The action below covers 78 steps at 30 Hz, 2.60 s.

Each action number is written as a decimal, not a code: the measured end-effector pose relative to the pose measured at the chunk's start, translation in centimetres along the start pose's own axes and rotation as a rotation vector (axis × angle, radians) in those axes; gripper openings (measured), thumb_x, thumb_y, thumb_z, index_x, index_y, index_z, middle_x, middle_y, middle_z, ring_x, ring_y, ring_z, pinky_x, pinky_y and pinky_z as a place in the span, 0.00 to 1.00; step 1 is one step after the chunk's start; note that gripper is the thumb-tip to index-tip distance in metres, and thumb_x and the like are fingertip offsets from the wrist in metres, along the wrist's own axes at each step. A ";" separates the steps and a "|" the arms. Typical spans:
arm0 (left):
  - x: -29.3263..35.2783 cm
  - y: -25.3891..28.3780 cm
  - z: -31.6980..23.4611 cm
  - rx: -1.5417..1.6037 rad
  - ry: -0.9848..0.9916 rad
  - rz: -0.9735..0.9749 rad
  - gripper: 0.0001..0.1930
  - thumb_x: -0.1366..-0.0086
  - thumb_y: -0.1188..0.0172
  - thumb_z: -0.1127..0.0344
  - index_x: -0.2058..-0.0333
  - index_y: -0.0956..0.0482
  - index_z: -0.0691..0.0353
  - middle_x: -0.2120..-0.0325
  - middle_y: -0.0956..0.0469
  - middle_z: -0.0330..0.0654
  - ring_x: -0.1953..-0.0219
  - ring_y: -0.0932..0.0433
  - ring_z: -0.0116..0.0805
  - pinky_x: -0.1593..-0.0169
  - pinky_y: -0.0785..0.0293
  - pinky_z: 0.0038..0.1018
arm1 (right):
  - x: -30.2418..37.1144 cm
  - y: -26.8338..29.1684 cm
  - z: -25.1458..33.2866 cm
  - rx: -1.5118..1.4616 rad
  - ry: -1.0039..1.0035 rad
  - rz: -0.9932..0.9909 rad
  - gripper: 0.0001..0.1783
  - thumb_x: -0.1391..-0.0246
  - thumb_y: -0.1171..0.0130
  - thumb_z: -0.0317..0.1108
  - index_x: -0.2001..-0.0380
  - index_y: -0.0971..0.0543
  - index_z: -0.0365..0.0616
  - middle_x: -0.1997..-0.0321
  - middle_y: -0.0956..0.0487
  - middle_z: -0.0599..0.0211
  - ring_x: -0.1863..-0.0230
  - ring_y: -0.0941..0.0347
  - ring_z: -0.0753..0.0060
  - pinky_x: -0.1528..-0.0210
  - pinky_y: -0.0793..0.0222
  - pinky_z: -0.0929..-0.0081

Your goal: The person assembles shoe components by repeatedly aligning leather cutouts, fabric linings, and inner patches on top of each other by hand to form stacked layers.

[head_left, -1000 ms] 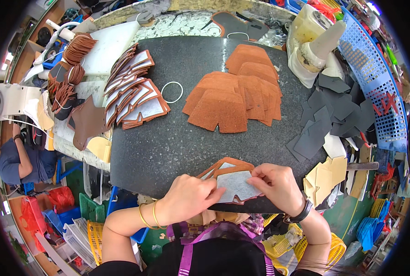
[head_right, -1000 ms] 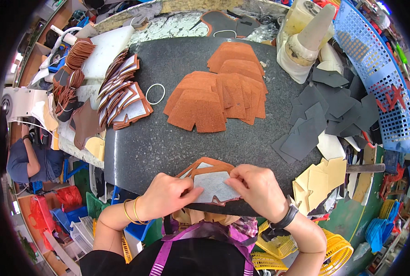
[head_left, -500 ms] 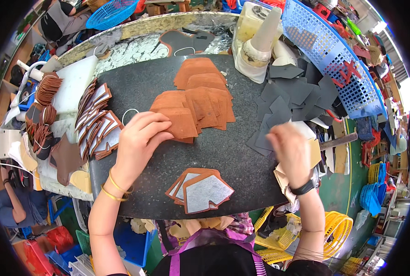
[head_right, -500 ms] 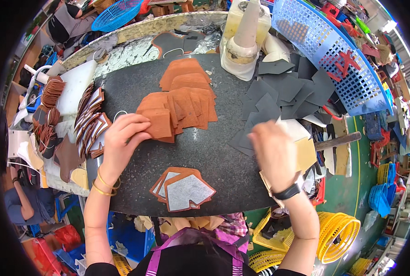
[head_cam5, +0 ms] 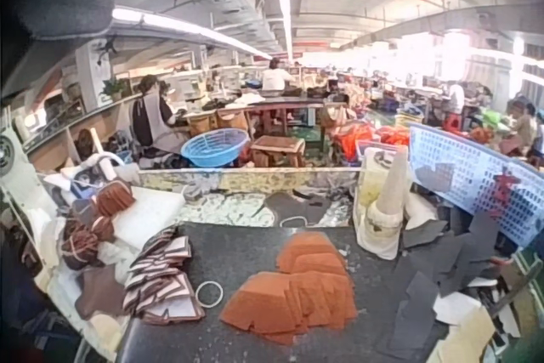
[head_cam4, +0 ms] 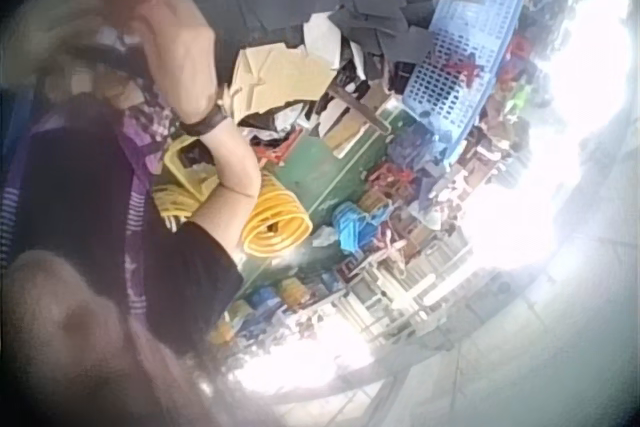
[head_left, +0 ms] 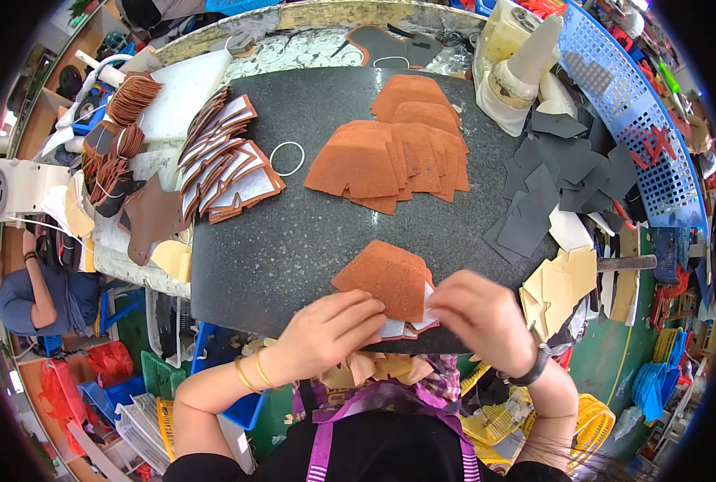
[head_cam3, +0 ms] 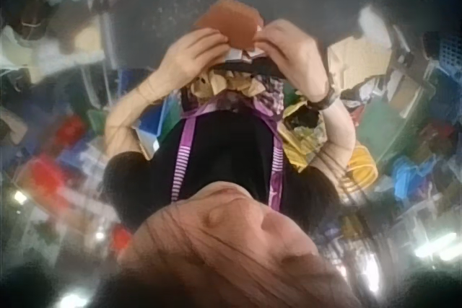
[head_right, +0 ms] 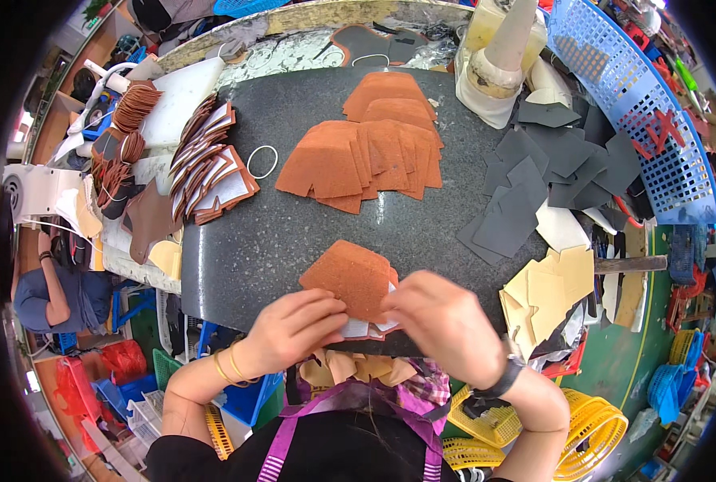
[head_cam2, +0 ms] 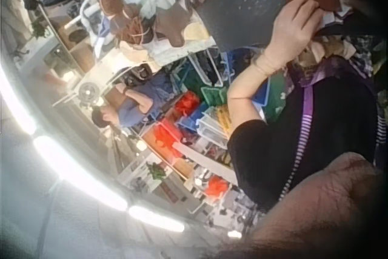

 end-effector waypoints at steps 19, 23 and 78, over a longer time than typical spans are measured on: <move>0.8 -0.9 0.6 0.030 -0.008 -0.013 0.15 0.50 0.36 0.69 0.60 0.18 0.61 0.57 0.21 0.39 0.54 0.22 0.38 0.56 0.21 0.31 | -2.5 -1.7 1.2 0.243 -0.028 0.244 0.05 0.51 0.41 0.28 0.72 0.27 0.40 0.72 0.26 0.57 0.70 0.24 0.52 0.71 0.27 0.62; 0.8 -0.9 0.6 0.041 -0.033 -0.016 0.17 0.51 0.39 0.69 0.60 0.18 0.62 0.56 0.22 0.40 0.54 0.22 0.40 0.56 0.21 0.31 | -3.0 -2.3 1.2 0.396 -0.055 0.286 0.09 0.50 0.39 0.32 0.71 0.27 0.41 0.71 0.26 0.57 0.72 0.24 0.52 0.72 0.27 0.63; 0.9 -1.2 0.6 0.107 -0.045 -0.032 0.15 0.52 0.33 0.74 0.62 0.19 0.65 0.59 0.21 0.41 0.53 0.22 0.40 0.52 0.21 0.31 | -8.5 -3.0 -4.0 0.390 0.021 0.076 0.12 0.59 0.33 0.30 0.73 0.24 0.36 0.70 0.22 0.51 0.64 0.25 0.47 0.64 0.30 0.59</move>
Point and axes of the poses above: each hand's wrist, its own x-axis away from the middle knuckle, its own y-axis out of the back of the hand, z = x × y, the point moved 1 cm from there along -x, towards the middle knuckle
